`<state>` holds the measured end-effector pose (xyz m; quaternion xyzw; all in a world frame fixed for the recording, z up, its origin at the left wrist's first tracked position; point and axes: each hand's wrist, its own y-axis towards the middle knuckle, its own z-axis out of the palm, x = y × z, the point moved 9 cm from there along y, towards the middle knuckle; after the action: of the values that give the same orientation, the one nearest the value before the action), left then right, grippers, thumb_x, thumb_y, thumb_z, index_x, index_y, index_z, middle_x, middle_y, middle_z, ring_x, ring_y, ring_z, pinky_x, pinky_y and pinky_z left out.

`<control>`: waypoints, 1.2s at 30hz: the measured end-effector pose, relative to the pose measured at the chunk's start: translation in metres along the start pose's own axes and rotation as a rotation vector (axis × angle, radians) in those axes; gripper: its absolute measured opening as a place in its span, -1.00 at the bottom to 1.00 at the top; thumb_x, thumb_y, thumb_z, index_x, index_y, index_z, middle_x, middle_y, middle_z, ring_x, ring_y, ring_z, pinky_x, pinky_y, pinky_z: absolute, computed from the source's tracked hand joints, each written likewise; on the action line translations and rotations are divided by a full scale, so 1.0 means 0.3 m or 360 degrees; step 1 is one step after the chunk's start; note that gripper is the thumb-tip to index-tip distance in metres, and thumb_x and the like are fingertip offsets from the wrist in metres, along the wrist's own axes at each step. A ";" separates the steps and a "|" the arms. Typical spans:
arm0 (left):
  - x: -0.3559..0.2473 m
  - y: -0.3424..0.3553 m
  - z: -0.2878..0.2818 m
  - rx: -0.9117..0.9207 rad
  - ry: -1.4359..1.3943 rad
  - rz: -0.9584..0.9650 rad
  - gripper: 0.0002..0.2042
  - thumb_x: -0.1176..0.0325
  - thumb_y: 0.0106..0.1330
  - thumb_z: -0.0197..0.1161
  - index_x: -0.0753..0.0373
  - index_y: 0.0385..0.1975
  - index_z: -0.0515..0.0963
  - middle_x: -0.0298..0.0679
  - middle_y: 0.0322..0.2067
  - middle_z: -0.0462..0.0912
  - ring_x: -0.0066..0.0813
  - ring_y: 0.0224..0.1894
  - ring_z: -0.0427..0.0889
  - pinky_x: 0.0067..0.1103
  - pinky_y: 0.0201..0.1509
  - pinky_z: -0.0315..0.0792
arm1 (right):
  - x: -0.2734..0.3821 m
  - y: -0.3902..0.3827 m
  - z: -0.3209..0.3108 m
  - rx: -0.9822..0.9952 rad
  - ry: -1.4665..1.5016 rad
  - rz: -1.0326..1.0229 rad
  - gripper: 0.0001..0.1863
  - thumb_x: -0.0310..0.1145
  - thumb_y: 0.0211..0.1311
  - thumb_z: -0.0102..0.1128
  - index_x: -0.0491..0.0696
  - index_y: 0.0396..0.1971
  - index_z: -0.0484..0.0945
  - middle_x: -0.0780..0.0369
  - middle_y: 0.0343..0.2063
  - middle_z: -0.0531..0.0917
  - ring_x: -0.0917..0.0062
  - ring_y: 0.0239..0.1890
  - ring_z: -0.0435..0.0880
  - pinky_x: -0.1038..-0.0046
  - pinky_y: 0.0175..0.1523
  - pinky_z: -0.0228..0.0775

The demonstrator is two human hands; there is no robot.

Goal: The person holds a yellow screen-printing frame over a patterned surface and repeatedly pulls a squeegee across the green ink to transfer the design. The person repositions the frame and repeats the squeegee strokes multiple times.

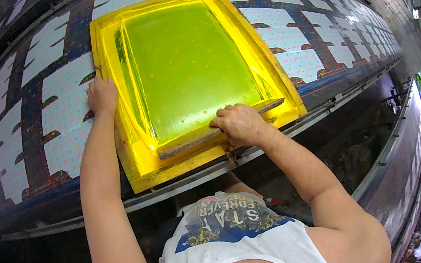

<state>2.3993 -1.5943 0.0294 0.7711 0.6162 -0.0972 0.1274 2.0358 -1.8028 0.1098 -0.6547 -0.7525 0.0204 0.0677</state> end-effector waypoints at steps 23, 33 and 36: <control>-0.040 -0.158 -0.060 -0.0204 0.0353 -0.0287 -0.46 0.08 0.65 0.17 0.26 0.48 0.48 0.14 0.12 0.73 0.18 0.20 0.72 -0.01 0.27 0.63 | -0.241 0.304 0.083 -0.0149 -0.0046 -0.0682 -0.21 0.23 0.52 0.26 0.01 0.53 0.49 -0.01 0.59 0.38 -0.04 0.63 0.31 -0.10 0.65 0.20; -0.035 -0.153 -0.064 -0.0216 0.0387 -0.0286 -0.48 0.09 0.65 0.18 0.24 0.46 0.51 0.13 0.09 0.74 0.18 0.17 0.73 0.01 0.25 0.63 | -0.217 0.385 0.107 -0.0247 0.0024 -0.1073 -0.51 0.13 0.53 0.27 0.01 0.07 0.80 0.09 0.43 0.59 0.04 0.57 0.43 -0.07 0.62 0.28; -0.016 -0.150 -0.056 -0.0166 0.0352 -0.0327 -0.47 0.07 0.65 0.17 0.22 0.48 0.51 0.12 0.13 0.74 0.18 0.19 0.73 0.01 0.29 0.61 | -0.309 0.331 -0.022 -0.0651 0.0260 -0.1006 -0.71 -0.07 0.45 0.42 -0.01 -0.19 0.80 0.13 0.24 0.73 0.06 0.41 0.60 -0.05 0.50 0.43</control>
<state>2.3542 -1.5841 0.0433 0.7024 0.7062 0.0078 0.0881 2.1464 -1.8807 0.0974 -0.3899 -0.8979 -0.2041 -0.0016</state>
